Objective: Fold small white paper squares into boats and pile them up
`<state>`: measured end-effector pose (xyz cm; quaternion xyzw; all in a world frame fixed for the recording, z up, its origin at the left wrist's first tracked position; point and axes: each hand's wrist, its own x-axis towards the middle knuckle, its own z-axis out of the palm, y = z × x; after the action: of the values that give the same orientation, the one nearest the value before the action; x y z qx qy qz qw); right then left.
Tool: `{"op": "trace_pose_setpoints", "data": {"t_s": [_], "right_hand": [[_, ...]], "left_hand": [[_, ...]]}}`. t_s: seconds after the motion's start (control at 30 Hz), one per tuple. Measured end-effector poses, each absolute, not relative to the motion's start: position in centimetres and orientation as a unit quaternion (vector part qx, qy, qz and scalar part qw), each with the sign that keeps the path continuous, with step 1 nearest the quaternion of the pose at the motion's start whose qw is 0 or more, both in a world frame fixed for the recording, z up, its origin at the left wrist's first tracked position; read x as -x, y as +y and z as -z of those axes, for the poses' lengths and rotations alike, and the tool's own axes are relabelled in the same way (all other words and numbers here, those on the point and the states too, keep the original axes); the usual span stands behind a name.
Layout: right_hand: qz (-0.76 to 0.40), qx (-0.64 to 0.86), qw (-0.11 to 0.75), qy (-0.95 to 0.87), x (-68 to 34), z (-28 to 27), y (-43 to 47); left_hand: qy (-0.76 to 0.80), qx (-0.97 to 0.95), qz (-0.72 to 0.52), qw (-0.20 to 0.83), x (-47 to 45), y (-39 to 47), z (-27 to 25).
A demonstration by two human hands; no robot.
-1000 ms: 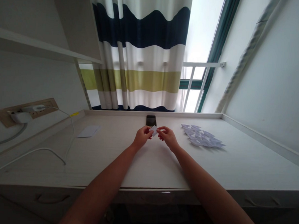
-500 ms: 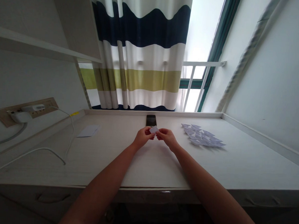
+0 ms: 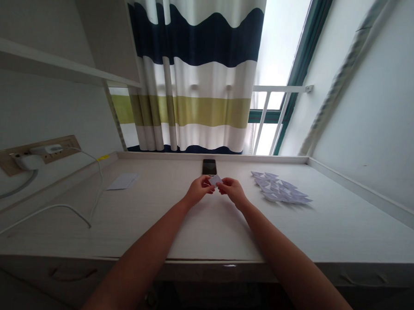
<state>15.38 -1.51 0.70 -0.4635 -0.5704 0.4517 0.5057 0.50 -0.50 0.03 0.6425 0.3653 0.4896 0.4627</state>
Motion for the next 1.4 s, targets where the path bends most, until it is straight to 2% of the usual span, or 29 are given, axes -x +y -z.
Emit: {"op": "trace_pose_setpoints", "data": {"t_s": [0.2,0.47,0.57,0.8,1.13,1.4], "right_hand": [[-0.514,0.398,0.540,-0.535,-15.2,-0.8,-1.6],[-0.447,0.395,0.546,-0.588,-15.1,-0.7,-1.4],[-0.420,0.398,0.535,-0.615,-15.1,-0.2,-1.1],[-0.278,0.462,0.507,-0.672,-15.1,0.6,-0.9],[-0.273,0.442,0.500,-0.693,-14.9,0.7,-0.9],[-0.293,0.452,0.508,-0.672,-15.0,0.4,-1.1]], "left_hand": [[0.376,-0.617,-0.515,0.462,-0.4,-0.4,0.0],[0.347,-0.502,-0.529,0.590,-0.1,-0.4,-0.6],[0.376,-0.504,-0.542,0.558,-0.2,-0.2,-0.3],[0.402,-0.551,-0.537,0.497,-0.5,-0.3,-0.2],[0.415,-0.565,-0.551,0.452,-0.4,-0.1,0.1],[0.389,-0.588,-0.512,0.490,-0.5,-0.6,-0.4]]}}
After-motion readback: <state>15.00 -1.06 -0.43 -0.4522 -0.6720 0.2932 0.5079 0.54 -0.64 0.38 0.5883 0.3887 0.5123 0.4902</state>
